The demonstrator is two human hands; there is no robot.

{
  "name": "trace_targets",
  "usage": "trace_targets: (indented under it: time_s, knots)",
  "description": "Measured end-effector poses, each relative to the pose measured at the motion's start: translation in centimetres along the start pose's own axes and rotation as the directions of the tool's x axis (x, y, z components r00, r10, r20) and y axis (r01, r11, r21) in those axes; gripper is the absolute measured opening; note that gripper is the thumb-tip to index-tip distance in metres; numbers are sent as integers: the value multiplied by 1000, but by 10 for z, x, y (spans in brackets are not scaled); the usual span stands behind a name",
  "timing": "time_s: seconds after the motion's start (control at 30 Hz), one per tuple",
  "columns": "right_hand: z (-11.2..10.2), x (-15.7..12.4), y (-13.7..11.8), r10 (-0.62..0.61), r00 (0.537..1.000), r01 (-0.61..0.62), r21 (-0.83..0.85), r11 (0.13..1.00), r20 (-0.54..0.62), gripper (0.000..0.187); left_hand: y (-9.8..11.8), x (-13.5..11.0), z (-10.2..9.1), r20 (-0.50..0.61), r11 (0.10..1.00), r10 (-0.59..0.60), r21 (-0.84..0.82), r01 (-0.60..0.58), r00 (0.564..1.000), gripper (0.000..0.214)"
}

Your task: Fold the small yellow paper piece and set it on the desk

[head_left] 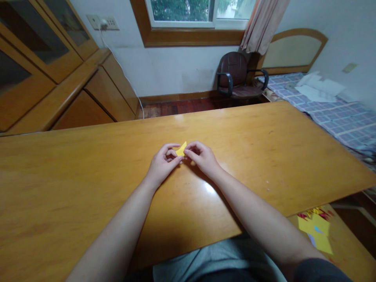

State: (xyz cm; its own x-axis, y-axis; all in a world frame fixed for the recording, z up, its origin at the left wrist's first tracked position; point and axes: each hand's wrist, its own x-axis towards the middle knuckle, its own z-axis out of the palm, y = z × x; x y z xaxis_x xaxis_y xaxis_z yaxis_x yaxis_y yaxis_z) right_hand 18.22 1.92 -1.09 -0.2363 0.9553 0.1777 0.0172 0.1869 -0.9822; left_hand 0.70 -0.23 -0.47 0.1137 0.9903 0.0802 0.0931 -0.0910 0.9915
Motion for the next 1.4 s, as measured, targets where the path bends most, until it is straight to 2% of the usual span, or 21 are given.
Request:
trace_targets:
  time_s: [0.23,0.4,0.73,1.03,1.4]
  knots:
    - [1,0,1,45,999,-46,124,991,9,18,5,2,0,-8,999,-28,-34,28,1000,44]
    - [3,2,7,53,998,-55,128,990,19,26,7,2,0,-27,999,-40,-29,40,999,44]
    - [4,2,2,101,995,-103,173,979,22,27,-1,3,-1,-1,1000,-9,14,9,1000,45]
    - [2,2,0,107,994,-111,198,974,29,28,9,-2,0,43,997,-27,-77,31,999,40]
    - [2,2,2,78,997,-81,185,979,23,25,9,-1,2,23,994,-64,-82,65,998,43]
